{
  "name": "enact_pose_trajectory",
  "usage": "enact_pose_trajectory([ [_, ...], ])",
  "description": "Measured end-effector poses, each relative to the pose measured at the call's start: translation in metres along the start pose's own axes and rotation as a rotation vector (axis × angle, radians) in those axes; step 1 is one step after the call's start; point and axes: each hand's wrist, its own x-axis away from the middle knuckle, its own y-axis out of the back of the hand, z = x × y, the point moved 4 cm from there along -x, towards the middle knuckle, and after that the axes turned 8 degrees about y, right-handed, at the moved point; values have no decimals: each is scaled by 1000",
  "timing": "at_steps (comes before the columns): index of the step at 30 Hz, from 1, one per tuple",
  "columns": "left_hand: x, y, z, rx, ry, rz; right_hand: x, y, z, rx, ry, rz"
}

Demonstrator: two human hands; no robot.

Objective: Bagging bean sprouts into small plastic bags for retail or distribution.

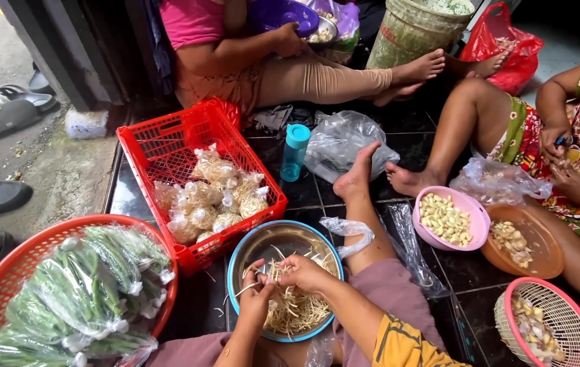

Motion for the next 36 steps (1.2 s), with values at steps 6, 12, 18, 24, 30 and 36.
enact_pose_trajectory([
  [6, 14, -13, -9, -63, -93, 88, -3, -15, 10, 522, 163, -190],
  [12, 11, 7, -23, 73, -153, -53, -14, -12, 23, 207, 221, -61],
  [18, -2, 29, -14, -29, -63, -284, 12, 6, 38, 813, 305, 25],
  [24, -1, 32, -13, -278, 85, -442, 47, -23, 13, 1516, -9, 180],
  [30, 9, 27, -21, -324, 86, -416, 27, 0, 8, 1433, 304, -53],
  [36, 7, 11, -13, -74, 204, -148, 17, 30, 29, 1177, 82, -116],
])
